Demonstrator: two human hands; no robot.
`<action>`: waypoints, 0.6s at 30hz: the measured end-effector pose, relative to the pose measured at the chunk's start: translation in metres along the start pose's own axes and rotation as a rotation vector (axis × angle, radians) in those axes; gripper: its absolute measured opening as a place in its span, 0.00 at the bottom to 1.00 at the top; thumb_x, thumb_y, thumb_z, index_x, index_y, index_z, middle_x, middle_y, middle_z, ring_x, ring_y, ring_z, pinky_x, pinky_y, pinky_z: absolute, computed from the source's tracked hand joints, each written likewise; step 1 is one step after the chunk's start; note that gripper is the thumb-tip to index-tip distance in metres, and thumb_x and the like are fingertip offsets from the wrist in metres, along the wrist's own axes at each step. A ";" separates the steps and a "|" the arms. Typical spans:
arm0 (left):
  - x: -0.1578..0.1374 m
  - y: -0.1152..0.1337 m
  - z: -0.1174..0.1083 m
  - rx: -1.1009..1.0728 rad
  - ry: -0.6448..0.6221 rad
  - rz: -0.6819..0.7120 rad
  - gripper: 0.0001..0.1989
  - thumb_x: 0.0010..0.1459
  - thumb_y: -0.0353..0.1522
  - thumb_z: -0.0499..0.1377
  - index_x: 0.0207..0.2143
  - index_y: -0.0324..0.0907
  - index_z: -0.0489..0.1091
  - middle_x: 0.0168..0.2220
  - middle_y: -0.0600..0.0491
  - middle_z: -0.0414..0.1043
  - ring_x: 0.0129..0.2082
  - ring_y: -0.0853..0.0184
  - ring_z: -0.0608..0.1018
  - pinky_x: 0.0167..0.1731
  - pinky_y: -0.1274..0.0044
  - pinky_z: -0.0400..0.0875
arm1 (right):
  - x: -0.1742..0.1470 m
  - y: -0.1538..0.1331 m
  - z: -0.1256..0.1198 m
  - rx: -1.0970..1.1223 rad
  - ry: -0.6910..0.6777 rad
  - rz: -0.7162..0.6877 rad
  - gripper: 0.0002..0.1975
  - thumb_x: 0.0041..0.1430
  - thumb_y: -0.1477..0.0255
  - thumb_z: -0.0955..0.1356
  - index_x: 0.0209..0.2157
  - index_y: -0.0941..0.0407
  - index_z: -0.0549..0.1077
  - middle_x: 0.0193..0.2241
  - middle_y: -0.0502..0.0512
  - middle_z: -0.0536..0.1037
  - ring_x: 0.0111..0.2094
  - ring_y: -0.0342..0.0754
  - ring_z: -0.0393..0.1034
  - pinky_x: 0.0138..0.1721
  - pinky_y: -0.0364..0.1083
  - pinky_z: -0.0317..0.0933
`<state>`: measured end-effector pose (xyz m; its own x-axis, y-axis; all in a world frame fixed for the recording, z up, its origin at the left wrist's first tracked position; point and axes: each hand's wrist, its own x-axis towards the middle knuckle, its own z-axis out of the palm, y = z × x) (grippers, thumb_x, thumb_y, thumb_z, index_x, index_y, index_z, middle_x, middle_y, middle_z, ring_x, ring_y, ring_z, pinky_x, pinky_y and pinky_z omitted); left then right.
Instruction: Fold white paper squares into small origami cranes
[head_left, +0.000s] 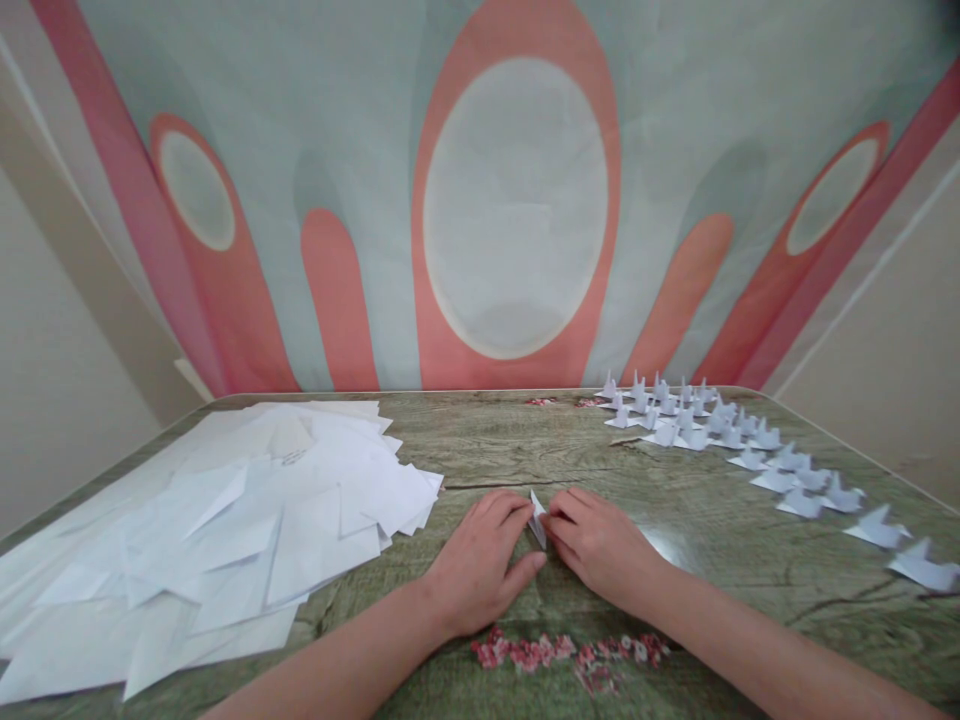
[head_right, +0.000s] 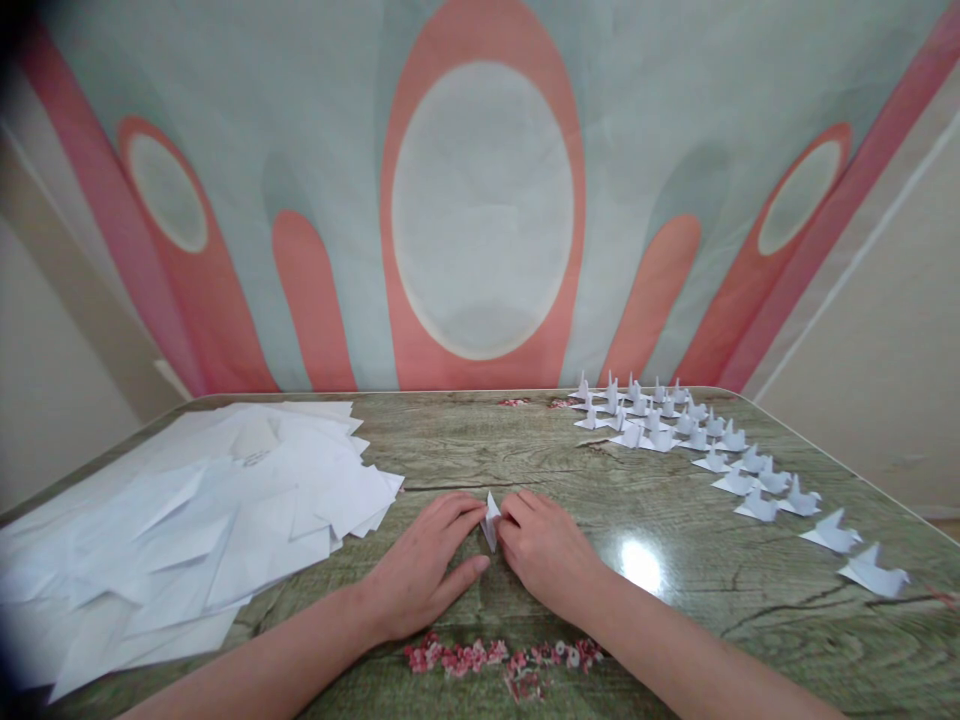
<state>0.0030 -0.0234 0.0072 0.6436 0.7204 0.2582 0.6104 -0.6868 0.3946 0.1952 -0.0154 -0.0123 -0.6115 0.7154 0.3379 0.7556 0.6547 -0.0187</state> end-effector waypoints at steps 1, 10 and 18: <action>0.000 0.000 -0.001 -0.007 -0.001 0.004 0.18 0.57 0.34 0.53 0.50 0.41 0.60 0.49 0.46 0.62 0.52 0.61 0.63 0.53 0.66 0.58 | 0.000 0.000 0.000 0.012 0.007 0.001 0.08 0.58 0.77 0.62 0.30 0.57 0.72 0.29 0.54 0.69 0.33 0.47 0.62 0.34 0.46 0.58; 0.001 0.000 -0.002 -0.049 0.005 0.003 0.18 0.57 0.34 0.53 0.51 0.42 0.60 0.49 0.47 0.63 0.51 0.62 0.64 0.53 0.66 0.59 | -0.002 0.001 0.003 0.114 0.063 0.038 0.10 0.59 0.76 0.62 0.29 0.57 0.73 0.28 0.54 0.69 0.33 0.46 0.62 0.36 0.45 0.59; 0.002 0.000 -0.004 -0.036 -0.036 0.025 0.17 0.58 0.32 0.51 0.51 0.42 0.60 0.48 0.47 0.63 0.50 0.62 0.64 0.53 0.68 0.59 | -0.001 -0.003 -0.001 0.179 0.075 0.110 0.09 0.58 0.71 0.63 0.29 0.56 0.74 0.28 0.53 0.70 0.34 0.46 0.63 0.37 0.46 0.59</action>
<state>0.0029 -0.0218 0.0112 0.6749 0.6990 0.2363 0.5779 -0.6999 0.4199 0.1938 -0.0177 -0.0114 -0.5037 0.7691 0.3934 0.7591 0.6115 -0.2235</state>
